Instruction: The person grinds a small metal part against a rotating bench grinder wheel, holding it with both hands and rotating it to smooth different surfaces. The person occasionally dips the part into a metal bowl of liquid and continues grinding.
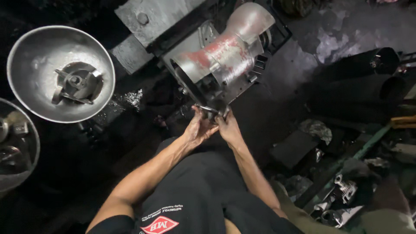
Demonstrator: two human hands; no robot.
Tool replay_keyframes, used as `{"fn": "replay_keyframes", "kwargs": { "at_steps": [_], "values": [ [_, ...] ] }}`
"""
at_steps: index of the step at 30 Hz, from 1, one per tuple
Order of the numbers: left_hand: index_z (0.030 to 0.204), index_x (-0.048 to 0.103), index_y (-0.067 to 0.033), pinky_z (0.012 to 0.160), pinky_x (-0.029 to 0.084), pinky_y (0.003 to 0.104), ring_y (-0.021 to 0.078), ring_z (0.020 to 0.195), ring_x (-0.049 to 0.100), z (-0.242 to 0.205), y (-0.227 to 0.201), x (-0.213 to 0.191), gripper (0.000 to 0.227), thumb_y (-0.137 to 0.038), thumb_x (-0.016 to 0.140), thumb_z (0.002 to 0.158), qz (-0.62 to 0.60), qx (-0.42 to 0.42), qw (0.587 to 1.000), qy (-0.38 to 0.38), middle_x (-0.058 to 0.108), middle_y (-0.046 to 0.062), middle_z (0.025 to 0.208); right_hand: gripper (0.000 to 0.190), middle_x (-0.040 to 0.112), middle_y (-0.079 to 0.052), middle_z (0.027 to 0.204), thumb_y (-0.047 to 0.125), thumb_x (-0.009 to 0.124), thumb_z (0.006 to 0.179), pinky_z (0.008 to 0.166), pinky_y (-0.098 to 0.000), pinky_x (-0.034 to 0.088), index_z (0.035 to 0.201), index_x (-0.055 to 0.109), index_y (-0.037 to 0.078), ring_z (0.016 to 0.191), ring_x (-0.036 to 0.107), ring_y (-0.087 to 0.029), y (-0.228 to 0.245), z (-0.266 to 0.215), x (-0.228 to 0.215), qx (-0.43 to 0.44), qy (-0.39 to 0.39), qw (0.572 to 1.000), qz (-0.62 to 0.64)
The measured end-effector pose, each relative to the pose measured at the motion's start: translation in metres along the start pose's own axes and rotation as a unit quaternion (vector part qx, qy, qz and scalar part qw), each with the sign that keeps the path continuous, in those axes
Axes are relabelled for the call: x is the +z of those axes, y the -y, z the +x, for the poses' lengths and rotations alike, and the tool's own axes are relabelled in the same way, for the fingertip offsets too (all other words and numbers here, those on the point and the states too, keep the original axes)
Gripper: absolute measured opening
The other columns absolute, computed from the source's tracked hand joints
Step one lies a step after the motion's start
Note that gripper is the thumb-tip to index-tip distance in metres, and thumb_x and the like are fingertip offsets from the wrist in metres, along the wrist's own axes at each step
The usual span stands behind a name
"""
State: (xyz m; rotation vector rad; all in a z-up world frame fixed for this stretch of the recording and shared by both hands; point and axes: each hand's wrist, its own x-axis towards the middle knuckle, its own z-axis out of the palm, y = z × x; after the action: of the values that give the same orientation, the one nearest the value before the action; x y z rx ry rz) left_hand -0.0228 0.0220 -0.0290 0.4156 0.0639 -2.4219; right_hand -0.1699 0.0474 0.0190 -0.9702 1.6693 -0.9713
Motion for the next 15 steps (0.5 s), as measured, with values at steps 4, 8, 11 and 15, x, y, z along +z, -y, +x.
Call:
{"fn": "replay_keyframes", "kwargs": {
  "at_steps": [4,8,11,15],
  "values": [
    [0.139,0.052,-0.0174,0.108,0.051,0.048,0.0224,0.123,0.061,0.02,0.019,0.026,0.074,-0.064,0.066,0.083,0.096,0.005,0.995,0.023,0.062,0.003,0.134,0.059,0.06,-0.014,0.125,0.008,0.053,0.091,0.078,-0.0464,0.056,0.147,0.038,0.004,0.098,0.066,-0.031,0.029,-0.021,-0.029,0.066,-0.012,0.989,0.132],
    [0.152,0.045,-0.0154,0.113,0.05,0.051,0.0278,0.132,0.058,0.01,0.023,0.062,0.086,-0.065,0.071,0.087,0.095,-0.013,0.972,0.213,0.056,0.009,0.144,0.06,0.049,-0.016,0.147,0.006,0.064,0.098,0.112,-0.0395,0.047,0.15,0.036,0.003,0.135,0.055,-0.028,0.062,-0.06,-0.062,-0.219,-0.025,0.975,-0.015],
    [0.151,0.036,-0.0223,0.109,0.05,0.049,0.0273,0.134,0.057,0.001,0.002,0.078,0.096,-0.072,0.071,0.075,0.114,-0.07,0.962,0.237,0.052,0.006,0.149,0.074,0.033,-0.013,0.16,0.003,0.069,0.089,0.118,-0.0424,0.04,0.152,0.03,0.003,0.146,0.041,-0.028,0.077,-0.07,-0.061,-0.255,-0.007,0.961,0.108],
    [0.154,0.033,-0.0228,0.106,0.049,0.049,0.0244,0.128,0.057,-0.019,-0.012,0.053,0.101,-0.074,0.069,0.075,0.179,-0.054,0.971,0.151,0.053,0.007,0.144,0.056,0.058,-0.013,0.132,-0.001,0.071,0.088,0.101,-0.0393,0.05,0.14,0.049,-0.003,0.118,0.059,-0.025,0.063,-0.054,-0.033,-0.096,0.013,0.991,0.095]
  ]
}}
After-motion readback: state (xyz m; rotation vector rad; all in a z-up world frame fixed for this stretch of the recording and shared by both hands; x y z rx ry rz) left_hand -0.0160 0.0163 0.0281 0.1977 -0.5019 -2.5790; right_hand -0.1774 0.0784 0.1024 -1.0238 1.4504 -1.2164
